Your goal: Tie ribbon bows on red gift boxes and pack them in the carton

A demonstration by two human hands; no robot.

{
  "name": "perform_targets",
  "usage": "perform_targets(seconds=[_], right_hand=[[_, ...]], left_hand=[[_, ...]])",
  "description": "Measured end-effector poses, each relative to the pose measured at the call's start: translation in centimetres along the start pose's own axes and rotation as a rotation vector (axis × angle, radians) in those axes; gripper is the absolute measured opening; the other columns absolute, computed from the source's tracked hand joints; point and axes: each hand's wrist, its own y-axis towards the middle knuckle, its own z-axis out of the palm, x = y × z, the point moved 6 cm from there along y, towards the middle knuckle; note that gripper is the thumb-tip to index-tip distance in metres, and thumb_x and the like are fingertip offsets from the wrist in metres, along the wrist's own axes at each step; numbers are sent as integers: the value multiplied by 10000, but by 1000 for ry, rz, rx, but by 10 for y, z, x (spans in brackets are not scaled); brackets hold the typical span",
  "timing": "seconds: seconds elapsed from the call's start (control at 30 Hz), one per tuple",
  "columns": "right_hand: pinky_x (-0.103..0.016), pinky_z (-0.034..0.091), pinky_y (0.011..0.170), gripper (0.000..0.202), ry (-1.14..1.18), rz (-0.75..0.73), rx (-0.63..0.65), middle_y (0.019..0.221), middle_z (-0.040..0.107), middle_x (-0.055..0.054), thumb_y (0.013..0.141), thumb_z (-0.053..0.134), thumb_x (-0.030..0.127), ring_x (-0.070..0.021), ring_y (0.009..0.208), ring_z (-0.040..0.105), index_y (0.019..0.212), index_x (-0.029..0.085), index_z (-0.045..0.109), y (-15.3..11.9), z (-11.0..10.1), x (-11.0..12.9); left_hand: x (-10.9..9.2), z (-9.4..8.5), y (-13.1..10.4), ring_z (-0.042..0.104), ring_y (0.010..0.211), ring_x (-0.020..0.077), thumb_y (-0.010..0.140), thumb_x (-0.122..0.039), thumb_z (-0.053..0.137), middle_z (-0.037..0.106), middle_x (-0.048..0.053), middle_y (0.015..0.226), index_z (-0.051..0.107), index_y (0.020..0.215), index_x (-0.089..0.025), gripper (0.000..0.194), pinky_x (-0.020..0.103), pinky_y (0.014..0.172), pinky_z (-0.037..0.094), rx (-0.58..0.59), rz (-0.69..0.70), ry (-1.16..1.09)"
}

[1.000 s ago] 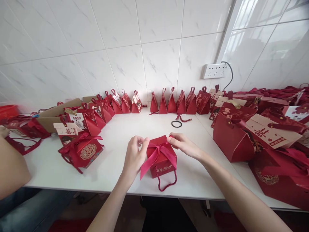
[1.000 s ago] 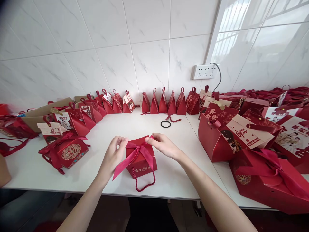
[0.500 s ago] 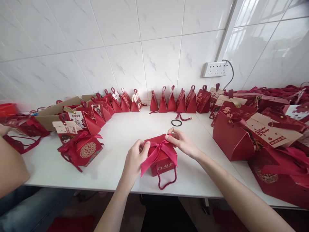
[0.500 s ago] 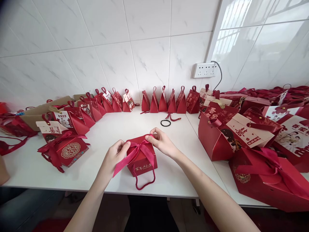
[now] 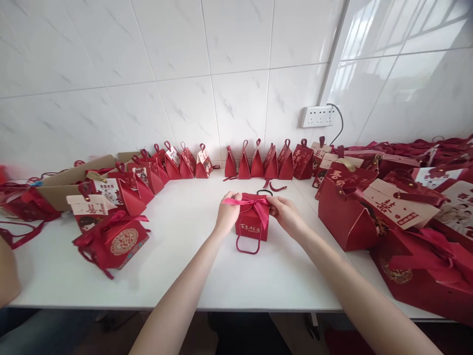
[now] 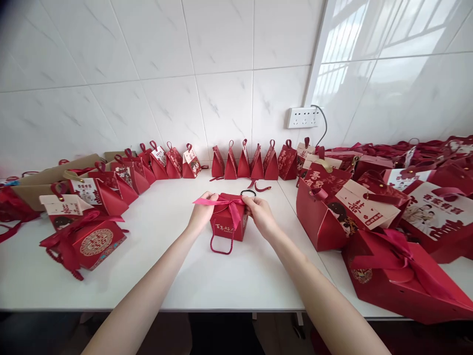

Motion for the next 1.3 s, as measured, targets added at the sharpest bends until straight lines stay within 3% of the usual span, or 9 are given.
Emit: perform_targets(seconds=[0.23, 0.57, 0.63, 0.73, 0.83, 0.97, 1.13, 1.23, 1.3], right_hand=[[-269, 335, 557, 416, -7, 38, 38, 546, 378, 50, 622, 713, 521, -87, 518, 344, 567, 190, 467, 1, 0, -3], [-293, 370, 549, 402, -36, 77, -1, 517, 312, 65, 628, 675, 521, -97, 479, 331, 559, 215, 425, 3, -4, -5], [-302, 394, 613, 358, -121, 23, -79, 596, 429, 29, 680, 643, 524, -128, 565, 431, 653, 204, 485, -1, -10, 3], [-345, 406, 790, 323, -427, -219, -177, 931, 559, -47, 759, 572, 517, -201, 882, 528, 872, 215, 545, -12, -8, 30], [-416, 358, 927, 292, -771, -424, -47, 1105, 528, -82, 772, 574, 429, -252, 1077, 485, 980, 224, 578, -18, 17, 48], [-480, 329, 945, 128, -1033, -466, 123, 1085, 555, -99, 778, 577, 262, -262, 1043, 521, 889, 211, 615, -16, 43, 46], [-515, 282, 989, 168, -1043, -650, 306, 1078, 575, -91, 838, 462, 156, -248, 1060, 525, 838, 219, 617, -30, 53, 53], [-513, 287, 1000, 192, -992, -607, 488, 1151, 554, -89, 840, 467, 168, -260, 1139, 480, 781, 216, 643, -43, 52, 54], [-508, 298, 995, 210, -934, -570, 606, 1223, 533, -77, 849, 483, 218, -275, 1176, 453, 773, 220, 678, -50, 50, 54]], left_hand=[[2, -4, -15, 464, 612, 132, 840, -362, 433, 509, -13, 684, 440, 680, -212, 219, 236, 564, 352, -101, 7, -36], [4, -5, -12, 467, 578, 131, 799, -263, 441, 484, -31, 625, 388, 617, -219, 194, 249, 592, 380, -94, -15, -45], [7, -4, -10, 534, 670, 138, 790, -290, 472, 551, -15, 703, 441, 657, -211, 157, 251, 653, 418, -66, -3, -89], [11, -1, -6, 595, 859, 159, 773, -331, 517, 629, 24, 891, 526, 822, -200, 140, 271, 771, 453, -13, 22, -177], [13, 5, -5, 595, 928, 174, 750, -332, 548, 640, 42, 978, 555, 912, -197, 211, 290, 801, 459, 70, 9, -287], [16, 8, -7, 598, 819, 168, 735, -332, 552, 640, 24, 847, 571, 788, -186, 157, 275, 714, 460, 83, -48, -335], [20, 6, -9, 570, 677, 150, 718, -332, 530, 605, 7, 712, 539, 700, -177, 156, 269, 621, 438, 65, -94, -333], [17, 1, -4, 565, 691, 167, 684, -278, 529, 582, 4, 681, 516, 670, -180, 99, 298, 656, 434, 74, -92, -300], [11, -5, 3, 584, 846, 204, 661, -251, 560, 617, 29, 797, 540, 720, -181, 93, 330, 772, 434, 81, -77, -277]])
